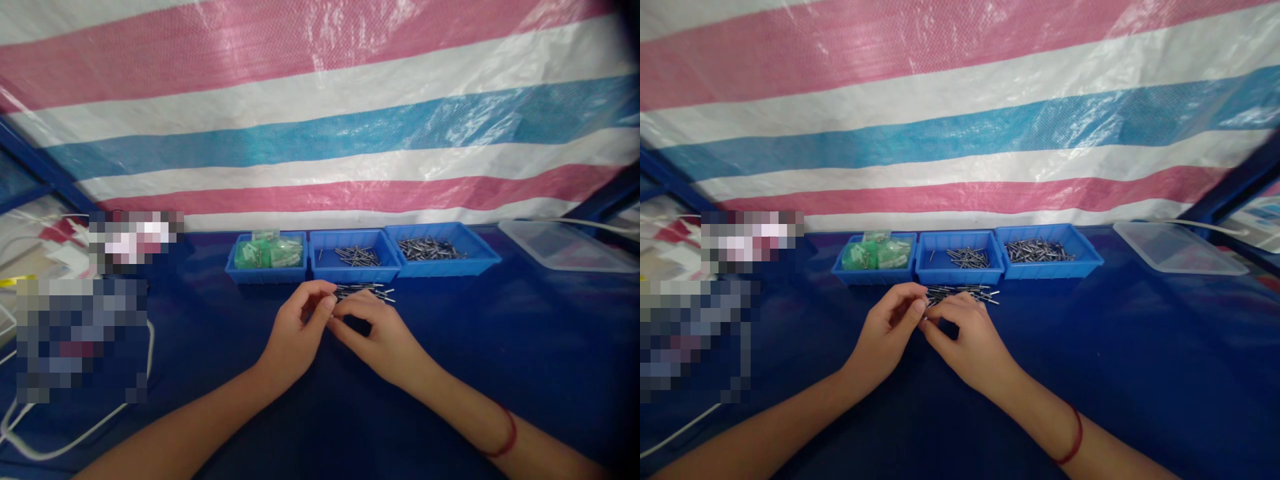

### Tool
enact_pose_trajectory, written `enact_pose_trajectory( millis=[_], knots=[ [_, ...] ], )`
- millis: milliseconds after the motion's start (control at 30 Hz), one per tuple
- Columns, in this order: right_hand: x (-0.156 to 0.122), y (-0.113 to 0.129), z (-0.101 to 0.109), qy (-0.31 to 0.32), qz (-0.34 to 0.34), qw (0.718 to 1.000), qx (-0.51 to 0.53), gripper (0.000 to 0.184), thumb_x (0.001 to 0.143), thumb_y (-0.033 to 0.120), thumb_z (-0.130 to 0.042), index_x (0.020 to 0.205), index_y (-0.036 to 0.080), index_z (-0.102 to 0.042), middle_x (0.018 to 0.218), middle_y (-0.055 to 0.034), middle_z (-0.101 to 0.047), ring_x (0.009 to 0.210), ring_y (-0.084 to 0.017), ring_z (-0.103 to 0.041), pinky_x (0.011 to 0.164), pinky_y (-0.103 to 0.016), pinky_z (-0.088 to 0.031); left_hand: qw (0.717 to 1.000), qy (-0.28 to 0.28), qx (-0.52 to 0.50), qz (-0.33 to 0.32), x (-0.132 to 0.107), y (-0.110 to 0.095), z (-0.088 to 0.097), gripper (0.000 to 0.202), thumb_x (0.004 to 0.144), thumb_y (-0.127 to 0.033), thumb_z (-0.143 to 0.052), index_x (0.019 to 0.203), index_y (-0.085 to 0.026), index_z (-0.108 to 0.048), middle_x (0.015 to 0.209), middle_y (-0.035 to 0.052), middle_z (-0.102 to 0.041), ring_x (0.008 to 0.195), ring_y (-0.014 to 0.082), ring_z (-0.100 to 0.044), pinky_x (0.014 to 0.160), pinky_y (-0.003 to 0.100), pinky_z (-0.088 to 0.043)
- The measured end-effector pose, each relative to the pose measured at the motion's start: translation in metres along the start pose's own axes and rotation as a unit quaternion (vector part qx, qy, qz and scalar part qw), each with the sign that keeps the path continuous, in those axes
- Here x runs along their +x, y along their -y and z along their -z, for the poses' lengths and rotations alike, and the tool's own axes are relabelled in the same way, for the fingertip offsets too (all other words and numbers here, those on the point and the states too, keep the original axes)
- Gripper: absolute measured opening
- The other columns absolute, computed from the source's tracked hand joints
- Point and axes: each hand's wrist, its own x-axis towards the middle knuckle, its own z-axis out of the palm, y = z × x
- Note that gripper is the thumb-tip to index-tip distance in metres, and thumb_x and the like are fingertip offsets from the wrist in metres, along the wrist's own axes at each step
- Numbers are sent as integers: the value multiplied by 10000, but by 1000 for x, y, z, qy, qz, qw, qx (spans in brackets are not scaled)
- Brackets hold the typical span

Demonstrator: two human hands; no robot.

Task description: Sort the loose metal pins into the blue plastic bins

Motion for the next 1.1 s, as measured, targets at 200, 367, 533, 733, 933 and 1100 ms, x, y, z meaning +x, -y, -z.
enact_pose_trajectory(
  millis=[200,367,533,733,933,1100],
  knots=[
    [-1,0,2,-22,-5,999,-24,131,843,203,-570,729,207,-635,763,-20,-661,755,-177,-559,709,-334,-412,996,19,77,-33,1,-1,5,149,843,-250,-598,972,-179,-615,941,30,-630,882,156,-594,751,254,-456],
    [-1,0,2,-15,2,1000,17,99,834,200,-572,756,207,-633,763,-19,-672,737,-170,-592,703,-322,-453,990,15,103,-95,3,-2,7,64,856,-222,-580,855,-172,-620,918,31,-618,871,145,-581,733,243,-452],
    [0,-2,4,-18,-5,998,54,94,842,232,-560,794,214,-639,782,-23,-674,729,-168,-601,685,-307,-465,987,15,100,-127,4,-2,10,70,877,-217,-554,892,-177,-610,937,38,-604,881,138,-576,750,241,-460],
    [0,-1,10,-91,-24,994,56,35,810,210,-598,776,206,-605,754,-9,-617,689,-142,-564,651,-275,-452,982,7,121,-142,8,1,15,89,890,-215,-534,951,-185,-593,997,52,-578,935,152,-568,769,254,-470],
    [-1,6,15,-119,-3,992,43,86,825,236,-587,746,206,-571,731,-12,-597,672,-143,-544,633,-279,-441,979,46,158,-122,8,-1,13,133,930,-241,-462,892,-166,-565,978,63,-571,933,159,-556,801,274,-458],
    [3,4,29,-133,-1,991,-6,205,876,312,-530,702,211,-570,652,-5,-572,610,-147,-525,597,-290,-422,959,110,229,-126,7,-7,15,205,949,-270,-424,993,-163,-592,995,68,-600,957,173,-558,861,307,-433]
  ],
)
